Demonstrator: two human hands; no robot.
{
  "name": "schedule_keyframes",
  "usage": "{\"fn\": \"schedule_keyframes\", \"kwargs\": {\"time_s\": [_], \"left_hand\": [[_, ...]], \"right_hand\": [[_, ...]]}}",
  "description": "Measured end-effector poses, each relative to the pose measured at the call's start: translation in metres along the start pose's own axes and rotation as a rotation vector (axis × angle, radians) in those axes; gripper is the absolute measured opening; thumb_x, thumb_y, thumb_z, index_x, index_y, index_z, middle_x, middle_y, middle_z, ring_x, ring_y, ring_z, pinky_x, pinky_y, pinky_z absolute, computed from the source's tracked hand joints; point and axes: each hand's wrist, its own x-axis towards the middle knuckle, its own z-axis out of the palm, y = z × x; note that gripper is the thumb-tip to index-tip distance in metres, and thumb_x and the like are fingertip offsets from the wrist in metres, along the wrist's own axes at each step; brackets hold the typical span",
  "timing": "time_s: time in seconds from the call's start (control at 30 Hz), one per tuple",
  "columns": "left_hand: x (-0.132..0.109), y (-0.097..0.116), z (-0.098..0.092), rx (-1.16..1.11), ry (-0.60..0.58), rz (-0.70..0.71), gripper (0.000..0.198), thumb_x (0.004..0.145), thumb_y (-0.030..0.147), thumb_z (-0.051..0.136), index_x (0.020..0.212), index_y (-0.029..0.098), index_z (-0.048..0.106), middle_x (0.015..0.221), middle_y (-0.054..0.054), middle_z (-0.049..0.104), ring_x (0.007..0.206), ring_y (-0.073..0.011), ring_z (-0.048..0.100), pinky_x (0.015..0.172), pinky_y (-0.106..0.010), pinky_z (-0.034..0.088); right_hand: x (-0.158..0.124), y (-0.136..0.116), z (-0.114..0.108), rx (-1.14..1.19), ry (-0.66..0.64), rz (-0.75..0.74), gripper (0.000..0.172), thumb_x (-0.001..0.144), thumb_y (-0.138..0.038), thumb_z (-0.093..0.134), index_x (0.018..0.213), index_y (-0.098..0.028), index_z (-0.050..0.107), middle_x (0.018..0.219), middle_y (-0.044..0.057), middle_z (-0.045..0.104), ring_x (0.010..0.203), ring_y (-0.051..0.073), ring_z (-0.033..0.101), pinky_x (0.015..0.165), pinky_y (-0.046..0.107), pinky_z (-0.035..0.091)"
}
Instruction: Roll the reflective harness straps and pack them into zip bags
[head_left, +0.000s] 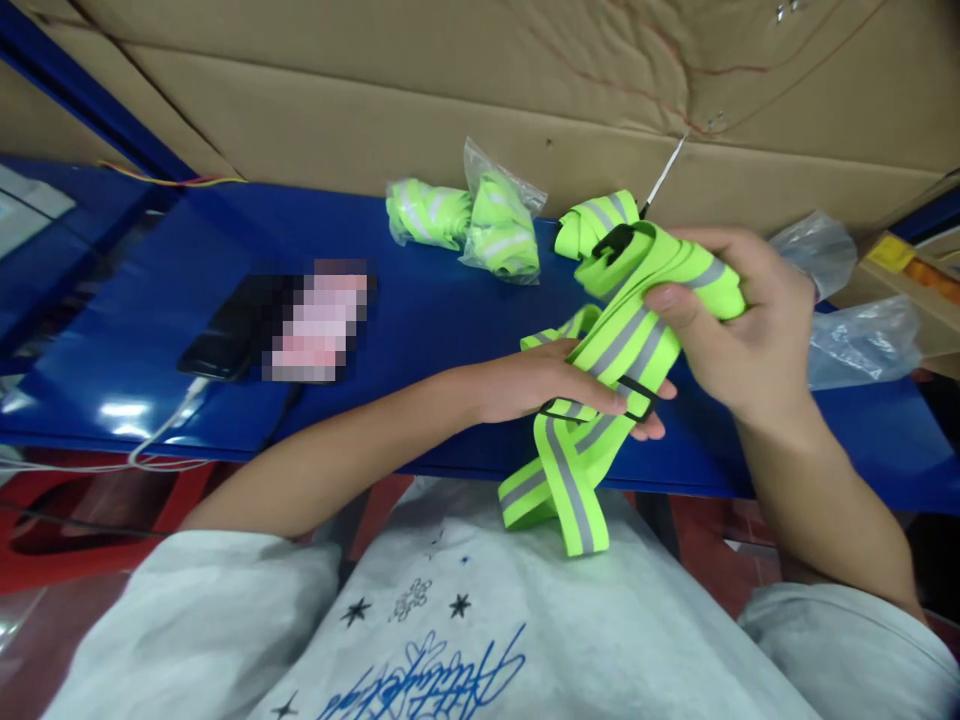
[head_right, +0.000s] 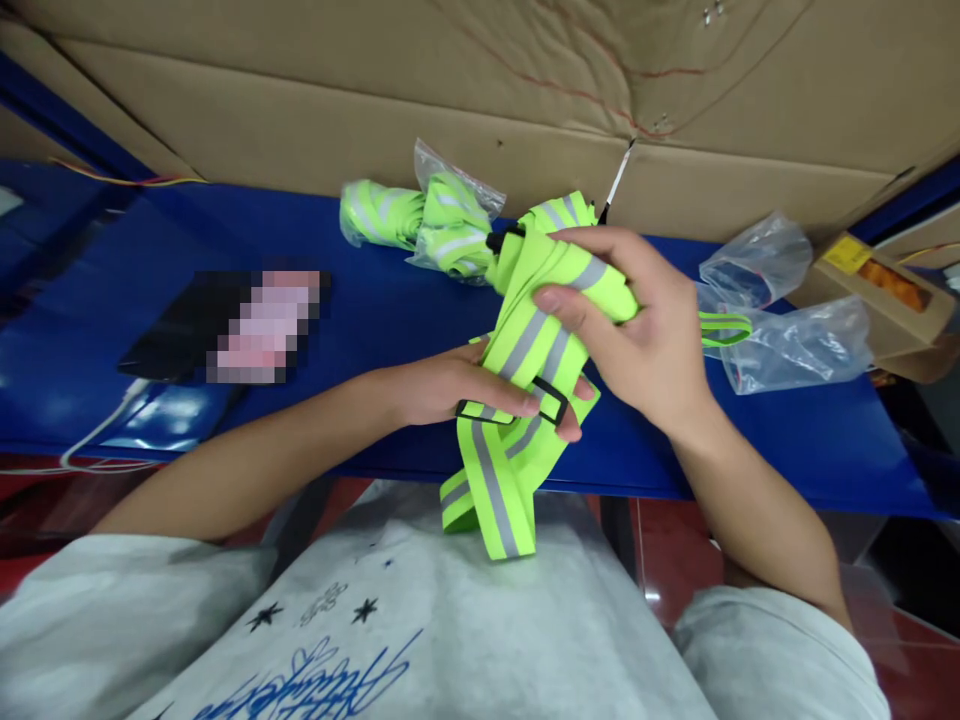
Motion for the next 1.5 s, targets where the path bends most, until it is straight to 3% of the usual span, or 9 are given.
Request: {"fn": "schedule_keyframes", "kwargs": {"time_s": [0.23,0.47,0.63,0.77,0.87,1.0,1.07,1.23,1.5], "left_hand": [[-0.001,-0.004,-0.008,0.303,-0.046,0.085,0.032,0.093,0.035,0.079,0.124,0.024,0.079,0.121,-0.007,0.082,0.117,-0.0260,0.080,0.101,-0.039,0.066],[-0.008,0.004,-0.014,0.523,-0.042,0.139,0.027,0.090,0.038,0.081,0.108,0.018,0.082,0.115,-0.011,0.083,0.111,-0.0301,0.080,0.096,-0.042,0.068],[-0.012,0.019,-0.008,0.342,-0.213,-0.008,0.053,0.073,0.043,0.096,0.115,0.018,0.077,0.116,-0.007,0.082,0.109,-0.0246,0.078,0.096,-0.034,0.066],[-0.009,0.018,-0.007,0.314,-0.284,-0.044,0.061,0.064,0.031,0.101,0.117,0.017,0.075,0.116,-0.008,0.080,0.108,-0.0236,0.076,0.097,-0.032,0.065],[-0.008,0.013,-0.007,0.388,-0.249,0.029,0.039,0.077,0.029,0.094,0.108,0.016,0.074,0.108,-0.007,0.079,0.099,-0.0190,0.075,0.091,-0.028,0.065],[-0.008,0.012,-0.011,0.404,-0.131,0.124,0.025,0.091,0.038,0.083,0.097,0.015,0.073,0.094,-0.006,0.077,0.087,-0.0156,0.074,0.081,-0.026,0.063],[-0.008,0.013,-0.014,0.389,-0.094,0.124,0.025,0.091,0.038,0.083,0.096,0.015,0.074,0.093,-0.006,0.078,0.086,-0.0158,0.074,0.081,-0.027,0.063],[-0.010,0.014,-0.019,0.369,-0.045,0.120,0.029,0.077,0.023,0.092,0.100,0.016,0.077,0.098,-0.004,0.082,0.092,-0.0171,0.077,0.087,-0.028,0.063],[-0.007,0.012,-0.018,0.298,0.083,0.079,0.013,0.090,0.025,0.081,0.099,0.017,0.081,0.100,-0.006,0.085,0.108,-0.0212,0.079,0.111,-0.037,0.057]], "right_hand": [[0.005,0.008,0.005,0.533,-0.307,0.576,0.042,0.080,-0.056,0.090,0.096,-0.022,0.072,0.089,0.005,0.079,0.056,0.014,0.063,0.050,0.028,0.053],[0.001,0.019,0.012,0.209,-0.253,0.164,0.037,0.097,-0.058,0.072,0.119,-0.028,0.072,0.117,0.006,0.077,0.109,0.024,0.076,0.082,0.034,0.066],[0.000,0.002,0.011,0.595,-0.404,0.615,0.035,0.096,-0.053,0.075,0.121,-0.029,0.075,0.103,0.001,0.079,0.087,0.018,0.078,0.074,0.031,0.066],[0.001,0.005,0.012,0.670,-0.381,0.714,0.045,0.087,-0.047,0.084,0.127,-0.031,0.071,0.092,-0.003,0.078,0.078,0.017,0.076,0.068,0.030,0.064],[0.001,0.015,0.015,0.570,-0.438,0.682,0.046,0.087,-0.056,0.082,0.125,-0.031,0.072,0.092,-0.002,0.078,0.079,0.019,0.076,0.070,0.033,0.065],[0.002,0.020,0.010,0.277,-0.431,0.373,0.055,0.102,-0.072,0.055,0.110,-0.024,0.080,0.123,0.006,0.079,0.121,0.026,0.073,0.114,0.045,0.058],[0.003,0.018,0.003,0.213,-0.520,0.233,0.072,0.103,-0.079,0.039,0.129,-0.024,0.077,0.147,0.009,0.070,0.144,0.029,0.061,0.130,0.050,0.044],[-0.003,0.012,-0.004,0.233,-0.759,0.062,0.115,0.075,-0.069,0.089,0.170,-0.032,0.037,0.169,0.005,0.050,0.150,0.038,0.056,0.125,0.055,0.050],[-0.010,0.015,0.014,0.198,-0.379,0.099,0.066,0.085,-0.058,0.085,0.142,-0.028,0.068,0.136,0.005,0.075,0.124,0.032,0.073,0.109,0.049,0.062]]}}
